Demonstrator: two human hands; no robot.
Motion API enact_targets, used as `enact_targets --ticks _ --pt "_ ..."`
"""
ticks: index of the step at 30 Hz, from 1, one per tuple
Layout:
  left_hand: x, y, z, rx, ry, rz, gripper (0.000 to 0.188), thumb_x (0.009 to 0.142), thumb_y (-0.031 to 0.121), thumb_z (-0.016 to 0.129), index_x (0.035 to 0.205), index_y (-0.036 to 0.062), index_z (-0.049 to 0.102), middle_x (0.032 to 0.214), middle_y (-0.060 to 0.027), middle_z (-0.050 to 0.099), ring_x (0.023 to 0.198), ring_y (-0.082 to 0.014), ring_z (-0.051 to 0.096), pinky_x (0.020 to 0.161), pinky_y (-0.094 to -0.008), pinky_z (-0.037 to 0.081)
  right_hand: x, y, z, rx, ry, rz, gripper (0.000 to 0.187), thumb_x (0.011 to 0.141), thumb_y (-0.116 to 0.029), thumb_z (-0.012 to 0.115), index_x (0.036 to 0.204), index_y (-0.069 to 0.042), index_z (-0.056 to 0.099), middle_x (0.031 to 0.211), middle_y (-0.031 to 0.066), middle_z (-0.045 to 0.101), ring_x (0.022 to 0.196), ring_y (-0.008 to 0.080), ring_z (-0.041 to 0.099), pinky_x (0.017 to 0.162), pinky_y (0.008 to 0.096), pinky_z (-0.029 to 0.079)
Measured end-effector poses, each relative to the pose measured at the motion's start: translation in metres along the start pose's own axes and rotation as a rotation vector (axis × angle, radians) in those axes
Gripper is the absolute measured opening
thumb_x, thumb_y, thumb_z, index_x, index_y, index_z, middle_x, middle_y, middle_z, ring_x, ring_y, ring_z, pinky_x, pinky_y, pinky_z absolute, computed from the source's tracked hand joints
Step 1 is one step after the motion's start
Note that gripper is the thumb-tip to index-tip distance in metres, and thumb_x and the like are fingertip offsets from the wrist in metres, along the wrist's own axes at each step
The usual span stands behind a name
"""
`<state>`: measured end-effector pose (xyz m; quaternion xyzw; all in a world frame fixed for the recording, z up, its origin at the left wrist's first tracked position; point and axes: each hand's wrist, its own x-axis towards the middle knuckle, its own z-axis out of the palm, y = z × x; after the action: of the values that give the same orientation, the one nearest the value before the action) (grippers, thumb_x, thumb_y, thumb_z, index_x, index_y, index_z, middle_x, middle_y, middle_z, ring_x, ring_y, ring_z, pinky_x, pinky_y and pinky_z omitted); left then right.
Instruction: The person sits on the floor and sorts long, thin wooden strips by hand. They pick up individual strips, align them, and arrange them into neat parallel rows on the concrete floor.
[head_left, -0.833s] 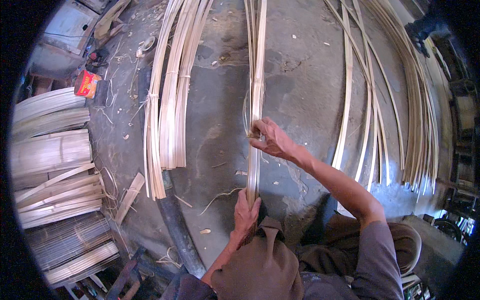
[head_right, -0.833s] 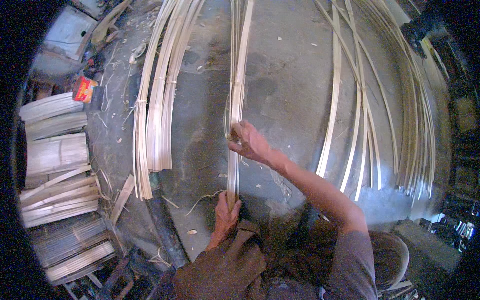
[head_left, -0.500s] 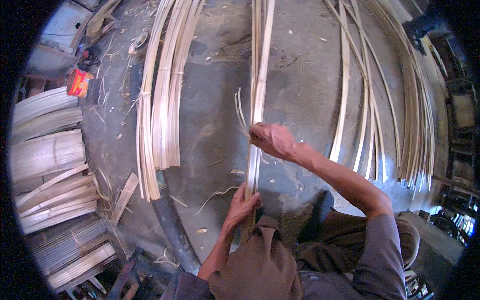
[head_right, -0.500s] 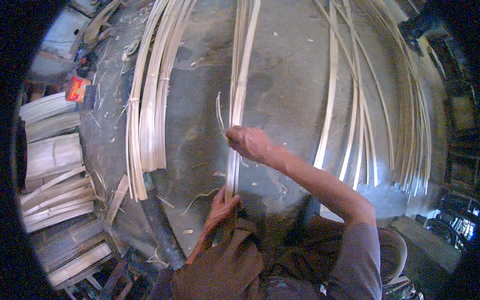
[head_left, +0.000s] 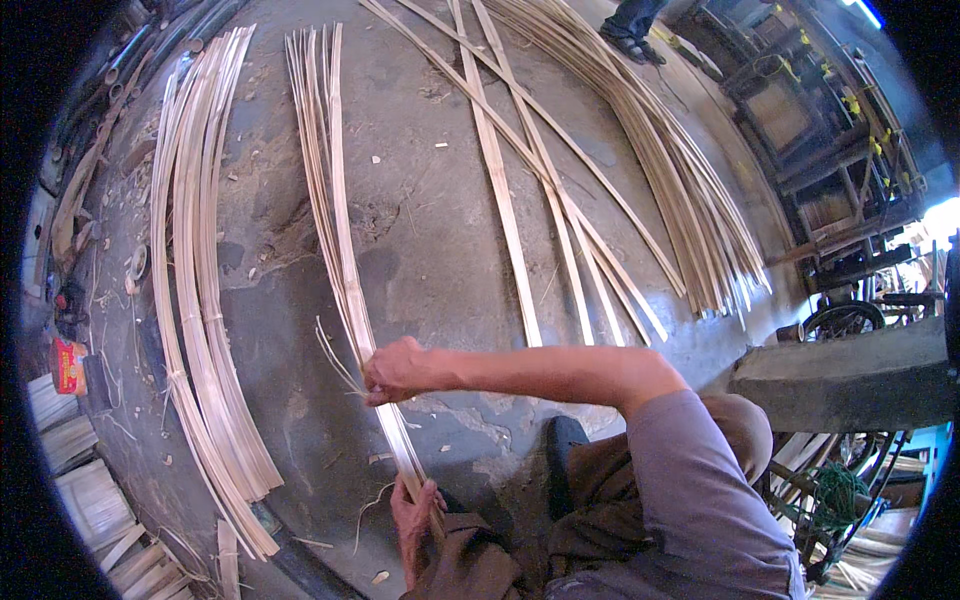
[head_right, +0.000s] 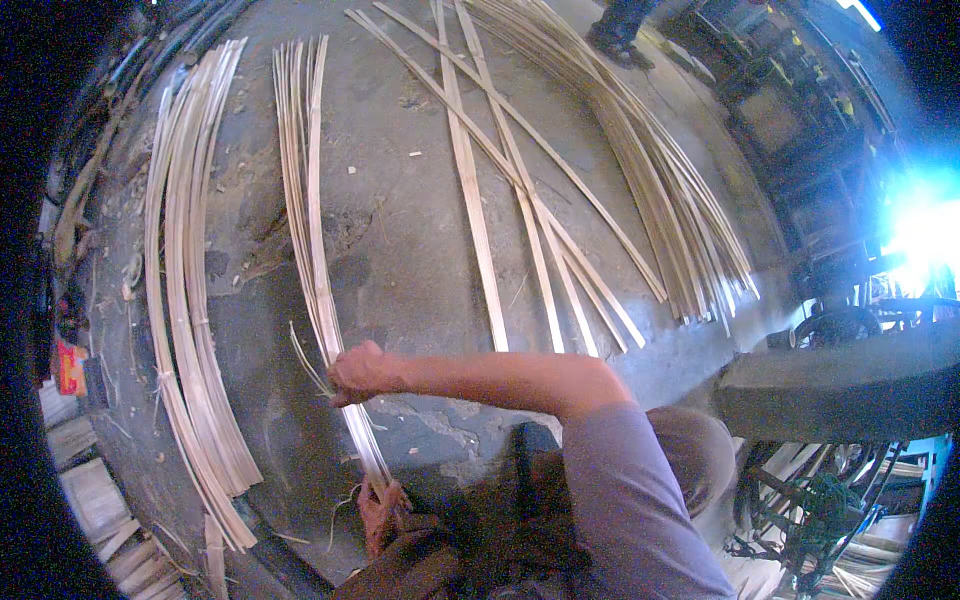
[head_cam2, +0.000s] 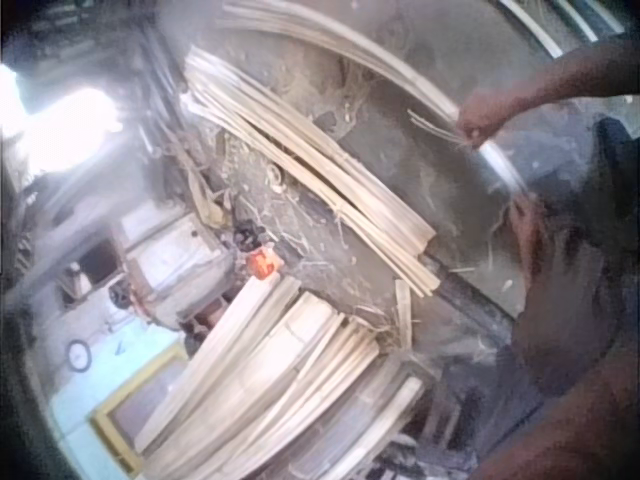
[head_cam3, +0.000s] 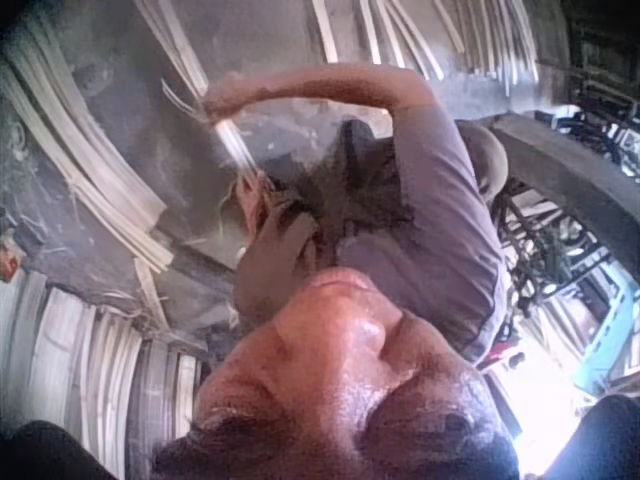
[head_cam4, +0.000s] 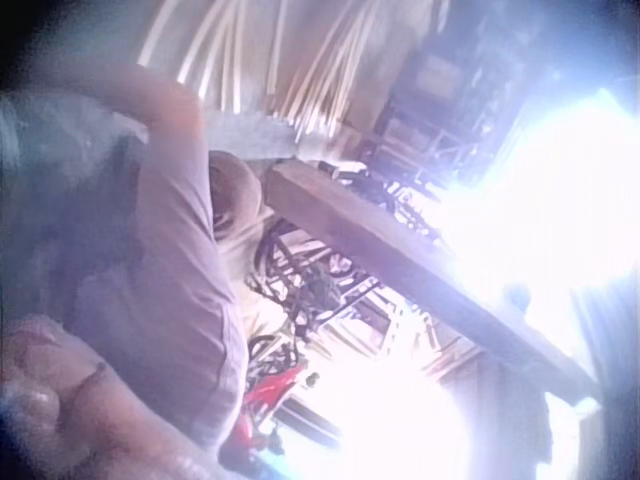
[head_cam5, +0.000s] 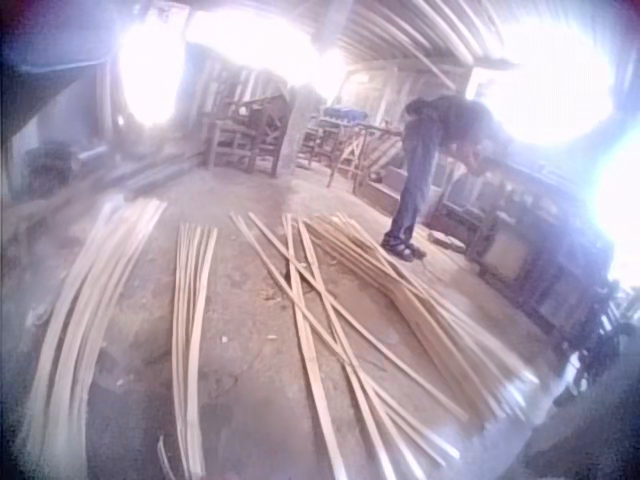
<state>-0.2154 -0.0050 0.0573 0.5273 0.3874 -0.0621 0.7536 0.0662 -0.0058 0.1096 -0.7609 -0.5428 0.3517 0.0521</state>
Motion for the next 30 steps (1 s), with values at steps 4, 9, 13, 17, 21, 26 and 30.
enact_targets --ticks 4,9,13,17,21,26,30 --pt "0.005 -0.015 -0.006 -0.064 -0.024 -0.068 0.021 0.090 0.014 0.066 0.103 0.0033 0.053 0.069 -0.0047 0.059 0.055 -0.0146 0.059 0.051 -0.0289 0.049 -0.002 0.027 0.006 0.207 0.051 -0.145 0.051 0.089 -0.060 0.055 0.091 -0.012 0.072 0.088 0.0144 0.070 0.088 0.0356 0.067 0.071 0.0456 0.052" --pt "-0.001 0.009 0.003 0.034 0.047 -0.061 0.028 0.090 0.015 0.066 0.113 0.0030 0.054 0.069 -0.0036 0.058 0.056 -0.0127 0.058 0.051 -0.0283 0.048 0.015 0.039 0.018 0.293 0.068 -0.290 0.049 0.091 -0.053 0.056 0.086 -0.006 0.069 0.083 0.0171 0.067 0.075 0.0349 0.063 0.067 0.0449 0.049" --pt "-0.003 -0.010 -0.003 -0.030 0.088 -0.150 0.035 0.090 0.015 0.067 0.119 0.0020 0.054 0.071 -0.0034 0.058 0.056 -0.0120 0.058 0.051 -0.0275 0.048 0.031 0.014 -0.015 0.100 -0.132 -0.221 0.043 0.091 -0.044 0.057 0.082 -0.004 0.069 0.077 0.0178 0.064 0.069 0.0315 0.060 0.065 0.0415 0.047" --pt "-0.005 -0.003 0.000 -0.014 0.119 -0.138 0.032 0.089 0.015 0.068 0.116 0.0017 0.055 0.073 -0.0034 0.058 0.058 -0.0118 0.057 0.052 -0.0270 0.048 0.020 0.018 0.005 0.499 -0.105 -0.246 0.036 0.089 -0.038 0.055 0.087 -0.006 0.073 0.076 0.0194 0.066 0.072 0.0327 0.064 0.067 0.0446 0.048" --pt "-0.004 -0.002 0.000 -0.013 0.117 -0.113 0.027 0.088 0.015 0.068 0.109 0.0025 0.055 0.074 -0.0042 0.058 0.059 -0.0130 0.056 0.053 -0.0283 0.046 0.006 0.034 0.034 0.666 0.043 -0.297 0.037 0.098 -0.035 0.054 0.104 -0.001 0.067 0.079 0.0128 0.065 0.074 0.0239 0.061 0.070 0.0397 0.048" --pt "0.001 -0.021 0.000 -0.097 0.008 -0.063 0.024 0.088 0.011 0.064 0.107 0.0019 0.052 0.069 -0.0035 0.054 0.055 -0.0146 0.054 0.051 -0.0297 0.046 0.025 0.054 0.029 0.382 0.001 -0.299 0.030 0.091 -0.028 0.057 0.092 -0.001 0.067 0.084 0.0156 0.069 0.077 0.0291 0.065 0.070 0.0408 0.050" --pt "0.001 -0.020 -0.001 0.040 0.059 0.033 0.026 0.089 0.014 0.065 0.107 0.0011 0.052 0.071 -0.0049 0.056 0.056 -0.0147 0.056 0.051 -0.0309 0.047 0.046 0.013 -0.018 -0.172 -0.039 -0.229 0.025 0.071 -0.025 0.063 0.079 -0.003 0.070 0.076 0.0186 0.067 0.075 0.0380 0.067 0.061 0.0490 0.050"
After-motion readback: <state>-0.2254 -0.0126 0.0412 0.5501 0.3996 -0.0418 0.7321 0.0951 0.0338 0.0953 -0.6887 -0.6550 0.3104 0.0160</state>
